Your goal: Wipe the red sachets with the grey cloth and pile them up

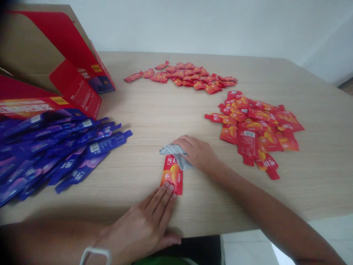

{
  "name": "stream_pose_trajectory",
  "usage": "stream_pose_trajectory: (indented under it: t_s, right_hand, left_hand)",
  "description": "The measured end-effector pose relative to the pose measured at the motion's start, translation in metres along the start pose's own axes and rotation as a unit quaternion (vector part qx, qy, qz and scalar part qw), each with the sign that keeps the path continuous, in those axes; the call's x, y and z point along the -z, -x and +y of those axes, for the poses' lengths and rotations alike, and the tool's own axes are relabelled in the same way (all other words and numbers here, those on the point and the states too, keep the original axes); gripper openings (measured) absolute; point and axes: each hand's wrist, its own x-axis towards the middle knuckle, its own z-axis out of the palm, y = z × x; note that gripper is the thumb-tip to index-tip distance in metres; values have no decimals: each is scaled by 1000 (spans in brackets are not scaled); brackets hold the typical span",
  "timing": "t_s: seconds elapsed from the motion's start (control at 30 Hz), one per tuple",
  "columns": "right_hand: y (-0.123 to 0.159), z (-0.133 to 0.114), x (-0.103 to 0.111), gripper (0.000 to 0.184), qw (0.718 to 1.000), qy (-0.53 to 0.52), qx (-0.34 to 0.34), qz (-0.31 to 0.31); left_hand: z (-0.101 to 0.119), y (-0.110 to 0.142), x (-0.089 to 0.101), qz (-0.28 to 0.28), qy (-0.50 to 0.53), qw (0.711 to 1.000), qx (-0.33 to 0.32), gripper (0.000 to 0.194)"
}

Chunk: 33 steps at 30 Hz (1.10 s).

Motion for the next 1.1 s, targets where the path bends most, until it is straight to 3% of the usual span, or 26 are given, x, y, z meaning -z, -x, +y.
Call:
stream_pose_trajectory:
  t_s: [0.07, 0.17, 0.3, 0.4, 0.6, 0.7, 0.77, 0.87, 0.93, 1.0, 1.1]
  right_hand:
    - [1, -1, 6, 35, 998, 10, -25, 51]
    - [11, -19, 8, 35, 995, -17, 11, 93]
    - [20, -43, -2, 34, 993, -29, 99, -49]
    - [15, -38, -7, 33, 992, -11, 79, -99]
    - [-1, 2, 5, 30, 998, 60, -32, -6]
    - [5, -3, 12, 35, 994, 63, -31, 85]
    - [14, -19, 11, 39, 994, 28, 21, 105]
    - [23, -44, 1, 38, 990, -14, 137, -13]
    - [21, -48, -8, 35, 983, -11, 159, -93]
    - [13, -40, -12, 34, 988, 4, 113, -101]
    - [1, -15, -6, 32, 998, 41, 14, -42]
  left_hand:
    - [2, 1, 1, -5, 2, 1000, 11, 87]
    - [5, 3, 2, 2, -3, 1000, 23, 89]
    - [11, 6, 3, 15, -19, 999, 24, 77]
    - [12, 8, 3, 5, -27, 999, 16, 74]
    - [8, 5, 1, -7, -26, 1000, -8, 80]
    - [7, 5, 2, -12, -28, 999, -18, 75]
    - [7, 4, 5, -11, -29, 999, -23, 73]
    - [8, 2, 10, -30, -23, 999, -20, 63]
    - [9, 1, 12, -42, -26, 999, -17, 57]
    - [10, 1, 11, -32, -39, 999, -16, 54]
    - [12, 4, 5, -12, -49, 999, -11, 51]
